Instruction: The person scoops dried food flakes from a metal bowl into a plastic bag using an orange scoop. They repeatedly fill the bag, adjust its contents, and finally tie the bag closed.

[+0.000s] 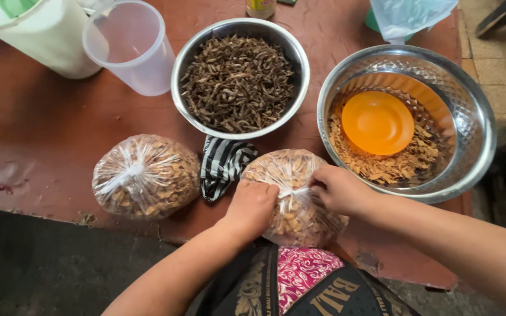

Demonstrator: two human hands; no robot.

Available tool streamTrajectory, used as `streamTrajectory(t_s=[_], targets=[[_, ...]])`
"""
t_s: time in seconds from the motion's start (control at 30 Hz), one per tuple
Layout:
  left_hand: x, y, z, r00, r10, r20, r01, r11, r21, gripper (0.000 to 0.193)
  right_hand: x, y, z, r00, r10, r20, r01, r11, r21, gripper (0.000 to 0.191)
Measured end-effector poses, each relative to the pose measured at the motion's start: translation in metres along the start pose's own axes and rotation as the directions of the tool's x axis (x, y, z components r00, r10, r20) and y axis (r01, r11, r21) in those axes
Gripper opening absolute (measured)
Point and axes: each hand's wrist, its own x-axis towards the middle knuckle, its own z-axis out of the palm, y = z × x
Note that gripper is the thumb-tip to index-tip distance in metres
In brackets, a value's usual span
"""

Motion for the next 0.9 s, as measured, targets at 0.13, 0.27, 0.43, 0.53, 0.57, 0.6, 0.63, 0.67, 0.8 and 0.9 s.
streamTrajectory(t_s=[0.13,0.27,0.43,0.53,0.57,0.6,0.63,0.67,0.8,0.9], targets=[[0.001,0.000,0.005,0.999,0.002,-0.033,-0.001,0.999,0.035,0.014,-0.003,0.017,0.002,0.997,-0.012,0.071,0.002,0.990,0.138,0.016],[0.003,0.004,0.002,0.997,0.010,-0.081,-0.012,1.000,-0.025,0.019,0.000,0.024,0.014,0.981,0.086,0.176,-0.162,0.859,0.486,0.016],[0.006,0.010,-0.010,0.994,-0.033,-0.106,0.022,0.994,-0.107,0.016,0.009,0.021,0.018,0.962,0.175,0.208,-0.270,0.683,0.679,0.013],[0.006,0.018,-0.015,0.971,-0.147,-0.190,0.069,0.927,-0.367,0.014,0.016,0.015,0.017,0.979,0.129,0.157,-0.203,0.662,0.722,0.015],[0.006,0.020,-0.015,0.969,-0.181,-0.168,0.086,0.885,-0.458,0.012,0.017,0.014,0.017,0.974,0.141,0.180,-0.228,0.626,0.746,0.016],[0.007,0.022,-0.014,0.967,-0.212,-0.144,0.102,0.833,-0.543,0.011,0.018,0.013,0.017,0.967,0.150,0.204,-0.253,0.590,0.767,0.018],[0.008,0.022,-0.012,0.964,-0.239,-0.118,0.116,0.774,-0.623,0.011,0.018,0.012,0.017,0.965,0.138,0.222,-0.262,0.525,0.810,0.018],[0.010,0.023,-0.009,0.967,-0.238,-0.094,0.114,0.729,-0.675,0.011,0.018,0.013,0.018,0.962,0.125,0.241,-0.272,0.458,0.846,0.018],[0.014,0.018,0.000,0.947,-0.300,0.113,0.253,0.484,-0.838,0.012,0.018,0.017,0.020,0.926,0.109,0.361,-0.374,0.401,0.836,0.014],[0.015,0.014,0.002,0.929,-0.322,0.183,0.318,0.442,-0.839,0.010,0.017,0.017,0.018,0.907,0.185,0.379,-0.419,0.301,0.857,0.015]])
